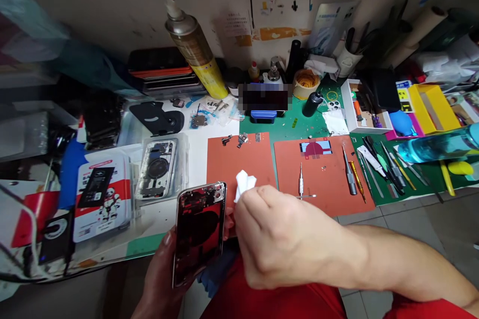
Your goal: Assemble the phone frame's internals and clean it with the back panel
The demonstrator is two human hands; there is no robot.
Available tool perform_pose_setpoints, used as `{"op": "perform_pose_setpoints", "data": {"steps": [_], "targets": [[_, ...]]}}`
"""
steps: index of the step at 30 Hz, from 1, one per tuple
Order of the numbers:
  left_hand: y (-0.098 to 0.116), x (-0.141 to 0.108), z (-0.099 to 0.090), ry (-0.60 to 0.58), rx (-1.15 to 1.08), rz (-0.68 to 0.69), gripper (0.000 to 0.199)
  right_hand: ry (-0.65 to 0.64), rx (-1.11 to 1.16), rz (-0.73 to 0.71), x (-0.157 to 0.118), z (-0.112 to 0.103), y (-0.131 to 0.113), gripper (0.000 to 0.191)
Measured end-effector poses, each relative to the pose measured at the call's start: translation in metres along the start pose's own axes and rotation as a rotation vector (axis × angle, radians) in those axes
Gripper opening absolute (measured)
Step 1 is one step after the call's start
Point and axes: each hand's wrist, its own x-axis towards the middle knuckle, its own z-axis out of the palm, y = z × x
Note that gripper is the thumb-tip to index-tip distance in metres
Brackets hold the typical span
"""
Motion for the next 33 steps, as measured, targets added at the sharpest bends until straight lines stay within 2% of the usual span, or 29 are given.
{"op": "perform_pose_setpoints", "data": {"steps": [2,5,9,11,13,14,17,18,20,22,27,33], "targets": [[0.004,0.003,-0.002,-0.075,-0.123,-0.114,0.071,-0.017,0.149,0.1,-0.008,-0.007,0.003,0.035],[0.011,0.005,-0.002,-0.101,-0.294,-0.239,0.067,-0.094,0.265,0.232,-0.021,-0.009,0.006,0.037],[0.014,0.005,0.0,-0.228,-0.398,-0.223,0.068,-0.153,0.264,0.332,-0.033,0.005,0.002,0.031],[0.014,0.004,-0.003,-0.285,-0.352,-0.179,0.069,-0.162,0.324,0.364,-0.035,0.017,-0.004,0.026],[0.014,0.003,-0.008,-0.338,-0.116,-0.001,0.073,-0.17,0.37,0.404,-0.033,0.031,-0.009,0.024],[0.014,0.002,-0.01,-0.379,0.079,0.15,0.071,-0.182,0.381,0.43,-0.031,0.038,-0.012,0.023],[0.022,0.001,-0.008,-0.51,0.636,0.615,0.047,-0.249,0.412,0.507,-0.026,0.061,-0.016,0.019],[0.025,0.001,-0.004,-0.531,0.737,0.712,0.051,-0.262,0.428,0.525,-0.024,0.069,-0.015,0.016],[0.034,-0.002,0.006,-0.455,1.08,1.022,0.058,-0.253,0.449,0.545,-0.023,0.081,-0.013,0.013],[0.042,-0.006,0.016,-0.399,1.3,1.216,0.054,-0.21,0.438,0.549,-0.024,0.089,-0.01,0.015],[0.055,-0.018,0.026,-0.427,1.462,1.223,0.059,-0.113,0.416,0.517,-0.033,0.098,-0.009,0.018],[0.052,-0.019,0.024,-0.392,1.57,1.333,0.062,-0.081,0.385,0.487,-0.038,0.103,-0.01,0.022]]}}
